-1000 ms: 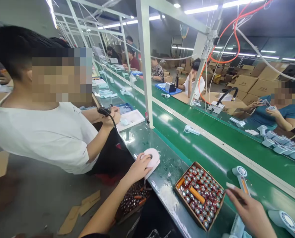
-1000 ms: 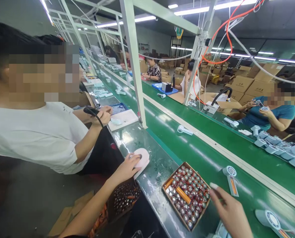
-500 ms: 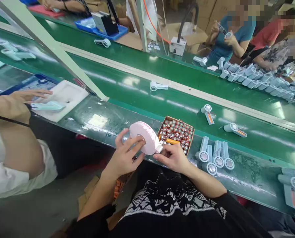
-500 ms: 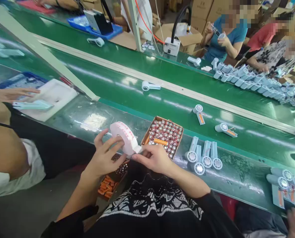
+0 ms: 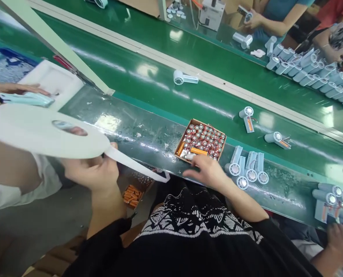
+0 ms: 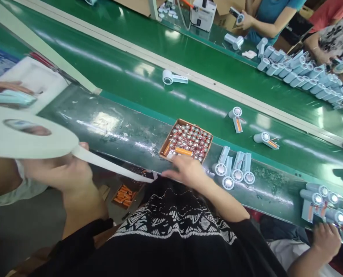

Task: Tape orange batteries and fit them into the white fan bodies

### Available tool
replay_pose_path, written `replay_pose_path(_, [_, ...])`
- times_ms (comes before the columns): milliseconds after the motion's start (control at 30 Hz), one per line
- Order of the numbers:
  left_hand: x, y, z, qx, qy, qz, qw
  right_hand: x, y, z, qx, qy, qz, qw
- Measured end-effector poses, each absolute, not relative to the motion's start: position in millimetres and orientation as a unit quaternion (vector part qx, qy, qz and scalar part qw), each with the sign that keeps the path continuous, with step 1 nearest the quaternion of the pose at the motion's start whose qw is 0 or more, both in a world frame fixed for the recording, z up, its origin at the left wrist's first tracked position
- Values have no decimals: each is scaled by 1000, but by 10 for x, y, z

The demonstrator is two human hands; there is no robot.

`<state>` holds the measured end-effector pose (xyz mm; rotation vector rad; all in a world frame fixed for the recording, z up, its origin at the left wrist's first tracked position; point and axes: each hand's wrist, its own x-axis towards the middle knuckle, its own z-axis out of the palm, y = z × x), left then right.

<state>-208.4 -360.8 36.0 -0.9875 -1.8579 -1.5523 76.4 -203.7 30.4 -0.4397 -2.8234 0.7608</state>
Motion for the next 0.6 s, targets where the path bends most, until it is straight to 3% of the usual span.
replay_pose_path(133, [-1896,-3615,249,-489,-726,-433,217,797,-1664,291,-233,-961,133,70])
replay_pose_path(233, [-1643,-3505,115,-573,-725,-357,137,764,-1556,266,-221,-954,192,62])
replay_pose_path(433, [-1363,-3327,5,-628,-692,-337,116,776,-1566,291,-292,-700,534,374])
replay_pose_path(600, [-1278,-3267,26,-668,-668,-307,117,773,-1644,302,-264,-648,511,499])
